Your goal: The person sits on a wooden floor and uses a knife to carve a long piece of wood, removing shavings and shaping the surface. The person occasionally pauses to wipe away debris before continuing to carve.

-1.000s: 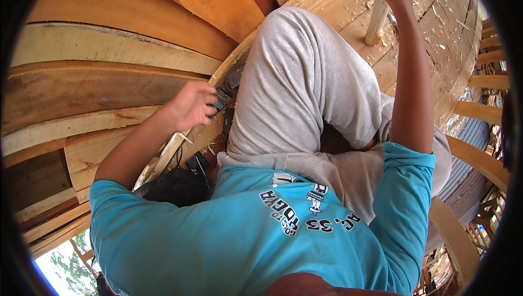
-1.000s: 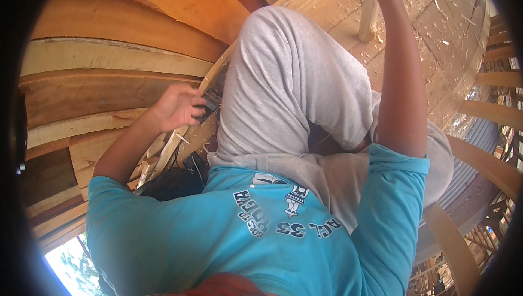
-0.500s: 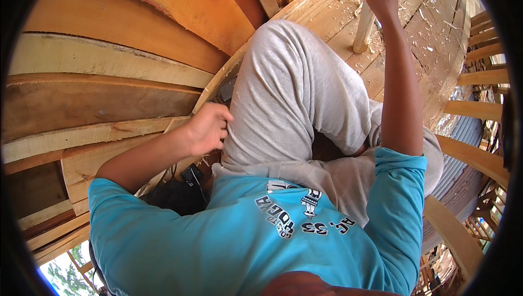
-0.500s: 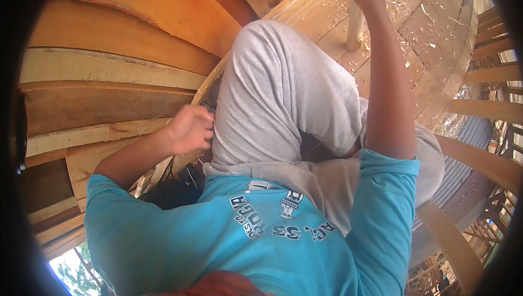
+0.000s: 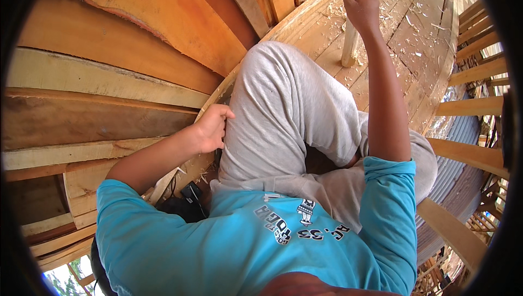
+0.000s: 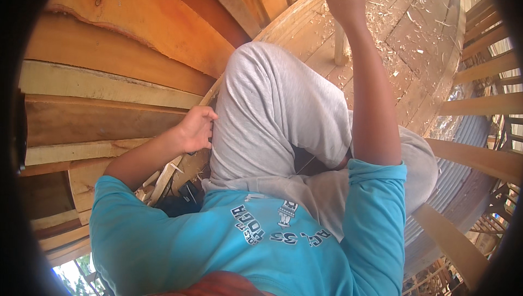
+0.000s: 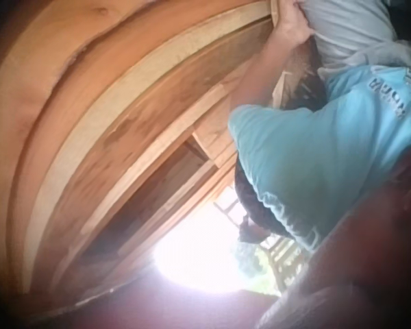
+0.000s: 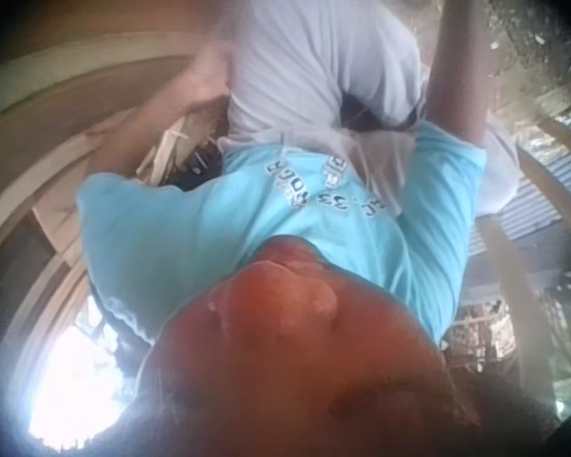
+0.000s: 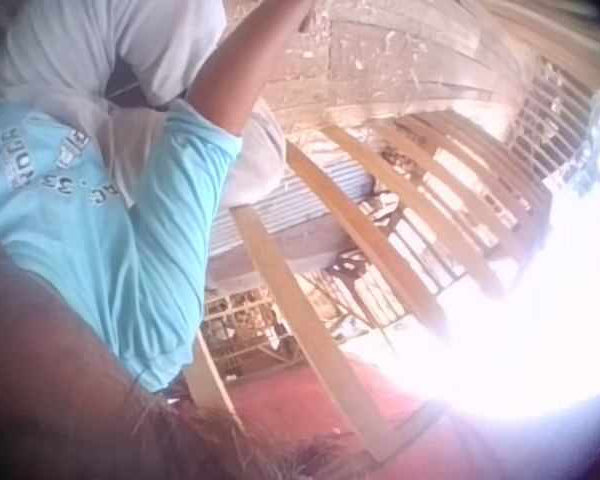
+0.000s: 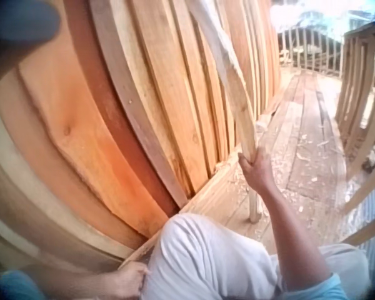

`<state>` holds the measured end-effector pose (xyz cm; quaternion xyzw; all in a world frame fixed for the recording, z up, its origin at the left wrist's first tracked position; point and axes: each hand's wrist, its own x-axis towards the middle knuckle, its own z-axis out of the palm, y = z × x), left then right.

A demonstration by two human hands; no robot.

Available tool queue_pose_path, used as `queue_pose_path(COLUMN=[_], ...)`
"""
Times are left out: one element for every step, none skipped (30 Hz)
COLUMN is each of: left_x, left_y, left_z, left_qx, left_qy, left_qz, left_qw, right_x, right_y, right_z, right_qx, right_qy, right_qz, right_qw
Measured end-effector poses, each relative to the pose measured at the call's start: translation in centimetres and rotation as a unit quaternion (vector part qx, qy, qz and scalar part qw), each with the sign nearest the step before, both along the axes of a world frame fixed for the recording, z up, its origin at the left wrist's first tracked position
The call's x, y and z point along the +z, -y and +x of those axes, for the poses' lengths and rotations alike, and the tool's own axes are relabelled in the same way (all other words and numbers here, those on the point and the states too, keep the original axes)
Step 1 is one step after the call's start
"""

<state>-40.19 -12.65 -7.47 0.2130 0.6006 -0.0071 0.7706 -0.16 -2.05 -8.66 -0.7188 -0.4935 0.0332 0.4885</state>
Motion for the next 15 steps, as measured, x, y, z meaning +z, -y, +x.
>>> queue_pose_path(left_x=[0.9, 1.9, 3.0, 4.9, 6.2, 5.7, 4.8, 3.6, 1.3, -0.5, -1.8, -2.1, -2.4, -2.6, -2.5], left_y=[-0.3, -1.5, -2.5, -3.0, -3.3, -3.2, -2.7, -2.0, -0.9, -1.3, -1.5, -2.0, -2.6, -3.4, -4.0], left_z=[0.4, 0.8, 1.0, 1.8, 2.5, 1.9, 0.2, -1.5, -3.0, -4.0, -5.1, -5.2, -5.3, -5.3, -5.1], left_qx=[-0.018, 0.010, 0.041, 0.026, 0.012, -0.096, -0.203, -0.304, -0.446, -0.586, -0.710, -0.809, -0.759, -0.679, -0.575], left_qy=[0.051, 0.189, 0.319, 0.328, 0.323, 0.275, 0.215, 0.146, 0.191, 0.214, 0.222, 0.234, 0.078, -0.081, -0.231], left_qz=[0.059, 0.161, 0.256, 0.444, 0.614, 0.709, 0.787, 0.840, 0.801, 0.697, 0.565, 0.418, 0.527, 0.616, 0.680], left_qw=[0.997, 0.969, 0.912, 0.833, 0.721, 0.642, 0.542, 0.425, 0.350, 0.354, 0.356, 0.342, 0.374, 0.391, 0.391], right_x=[0.0, 0.0, -0.3, -0.7, -0.8, -0.4, 0.0, 0.1, 0.1, 0.2, -0.2, -0.1, -0.1, 0.1, 0.6], right_y=[0.1, -0.1, -0.3, -0.4, -0.1, 0.0, 0.0, -0.1, -0.1, -0.1, -0.4, -0.2, 0.0, 0.0, 0.3], right_z=[0.0, 0.3, 0.4, 0.4, 0.4, 0.3, 0.1, 0.1, 0.2, 0.4, -0.1, -0.3, -0.5, -0.6, -0.6], right_qx=[0.000, -0.005, -0.007, -0.011, -0.011, -0.012, -0.011, -0.010, -0.011, -0.014, -0.006, -0.007, -0.008, 0.000, 0.003], right_qy=[0.000, 0.009, 0.017, 0.028, 0.019, 0.012, 0.002, 0.010, 0.019, 0.029, 0.008, -0.005, -0.018, -0.024, -0.028], right_qz=[0.003, 0.014, 0.023, 0.028, 0.036, 0.049, 0.065, 0.045, 0.027, 0.008, 0.039, 0.067, 0.095, 0.079, 0.062], right_qw=[1.000, 1.000, 1.000, 0.999, 0.999, 0.999, 0.998, 0.999, 0.999, 0.999, 0.999, 0.998, 0.995, 0.997, 0.998])
